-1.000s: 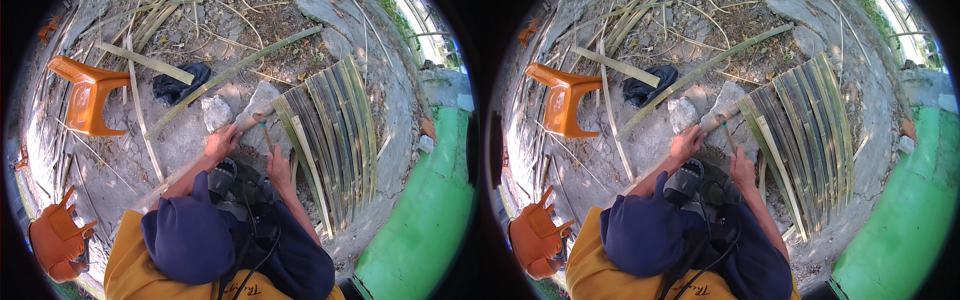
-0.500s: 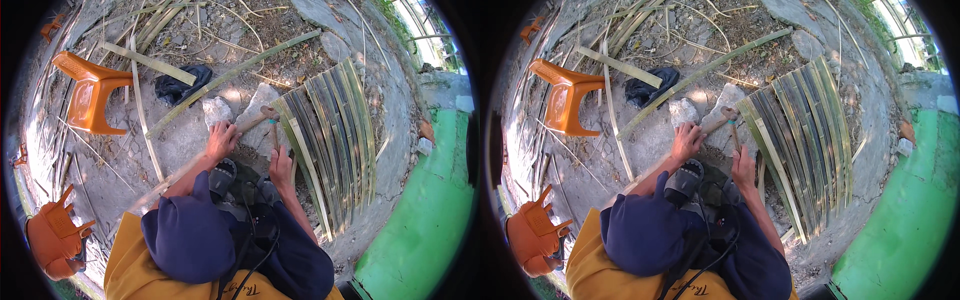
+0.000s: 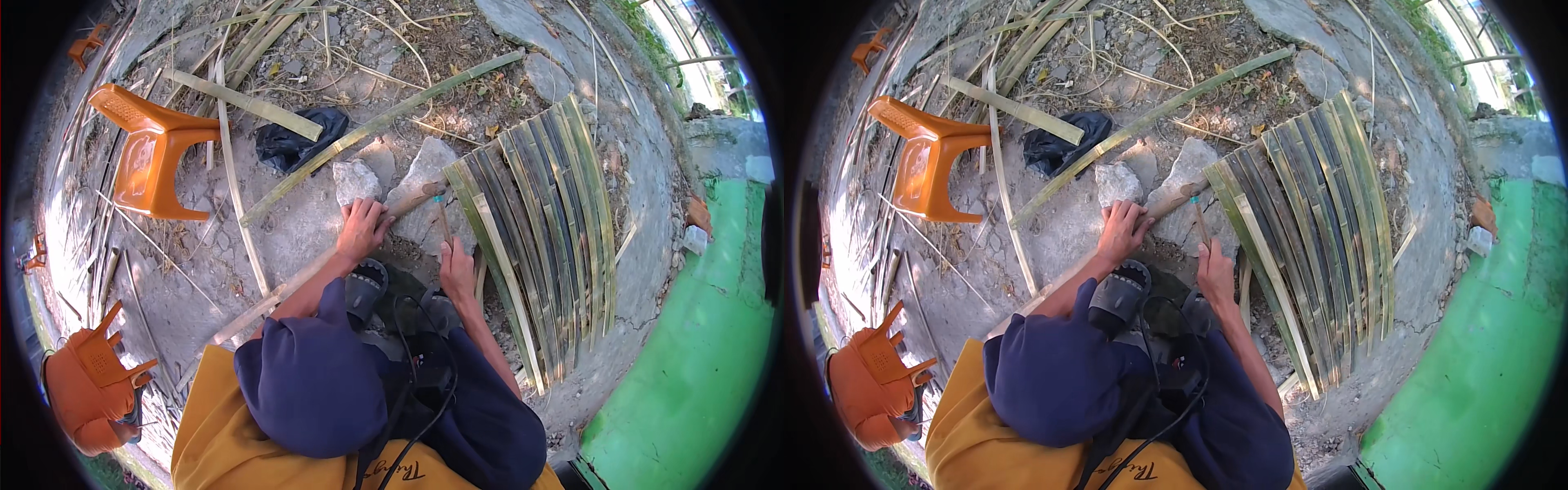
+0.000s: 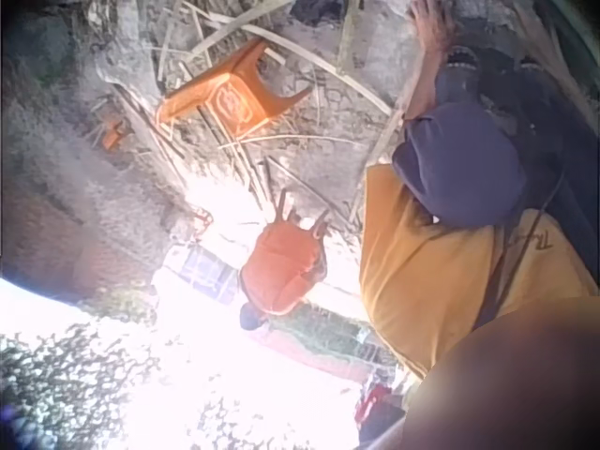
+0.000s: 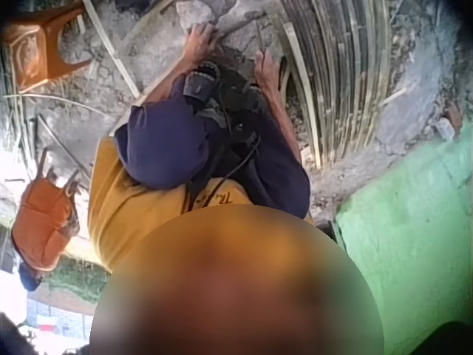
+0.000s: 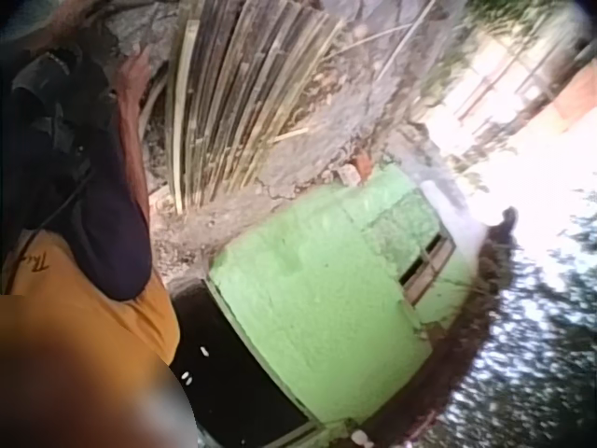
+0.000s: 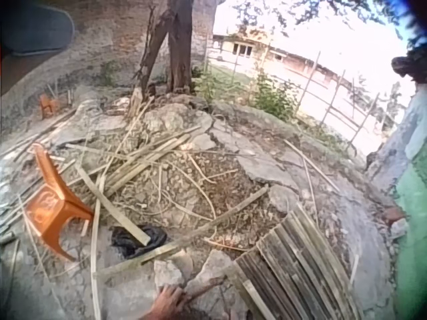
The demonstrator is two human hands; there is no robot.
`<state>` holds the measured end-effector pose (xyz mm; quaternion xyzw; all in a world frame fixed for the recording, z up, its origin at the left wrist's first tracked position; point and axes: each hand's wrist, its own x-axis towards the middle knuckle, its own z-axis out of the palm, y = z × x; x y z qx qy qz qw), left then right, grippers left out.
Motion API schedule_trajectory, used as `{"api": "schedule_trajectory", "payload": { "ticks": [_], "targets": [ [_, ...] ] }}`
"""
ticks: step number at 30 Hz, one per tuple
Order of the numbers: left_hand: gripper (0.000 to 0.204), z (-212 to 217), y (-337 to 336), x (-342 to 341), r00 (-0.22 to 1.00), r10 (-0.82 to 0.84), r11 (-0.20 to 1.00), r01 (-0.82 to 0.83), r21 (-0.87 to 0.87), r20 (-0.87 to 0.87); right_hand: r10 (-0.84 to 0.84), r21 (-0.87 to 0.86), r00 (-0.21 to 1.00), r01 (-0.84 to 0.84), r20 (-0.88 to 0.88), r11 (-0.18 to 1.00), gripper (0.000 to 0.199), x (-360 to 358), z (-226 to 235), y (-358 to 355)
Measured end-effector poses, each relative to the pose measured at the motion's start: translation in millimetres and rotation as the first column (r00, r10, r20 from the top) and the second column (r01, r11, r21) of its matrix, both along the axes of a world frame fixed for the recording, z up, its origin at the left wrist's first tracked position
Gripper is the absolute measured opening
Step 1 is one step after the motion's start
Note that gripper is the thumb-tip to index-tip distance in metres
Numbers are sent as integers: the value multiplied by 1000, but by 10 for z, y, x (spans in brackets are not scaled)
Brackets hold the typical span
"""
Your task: The person splits bamboo strips with a knife and hammers small pins into bamboo slats positioned on a log.
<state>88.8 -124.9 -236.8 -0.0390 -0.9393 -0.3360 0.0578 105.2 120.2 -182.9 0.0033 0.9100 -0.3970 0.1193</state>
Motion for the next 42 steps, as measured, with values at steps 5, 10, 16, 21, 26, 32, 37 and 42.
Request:
{"api": "schedule_trajectory", "payload": {
  "ticks": [5, 10, 16, 21, 26, 32, 37, 42],
  "targets": [
    [30, 12, 9, 4, 1000, 9, 1000, -9, -10, 25, -21, 3, 1000, 21, 14, 1000, 26, 77, 193, 97],
    [30, -15, -32, 12, 1000, 20, 1000, -20, 1, 22, 27, 47, 993, -33, 118, 998, 26, 180, 201, 93],
    [30, -14, 13, -23, 1000, 12, 1000, -11, 22, -12, 3, 31, 997, -5, 83, 1000, 25, 62, -11, -6],
    [30, -24, -3, -8, 1000, 23, 1000, -23, 17, 3, -28, 2, 996, 28, 88, 1000, 24, 104, 36, -21],
    [29, -29, -35, 6, 1000, 19, 999, -19, 39, 4, -8, 33, 994, 5, 105, 999, 23, 224, 67, 1],
    [28, -30, -16, -7, 1000, 14, 998, -13, 64, -17, -12, 39, 995, 8, 101, 999, 24, 182, 6, -37],
    [29, -43, -18, -19, 999, 16, 999, -15, 49, -31, -10, 53, 993, 4, 117, 999, 24, 132, -17, -30],
    [29, -29, 2, -28, 999, 22, 998, -20, 59, -43, -33, 5, 997, 32, 69, 999, 24, 43, 0, -51]
  ]
}}
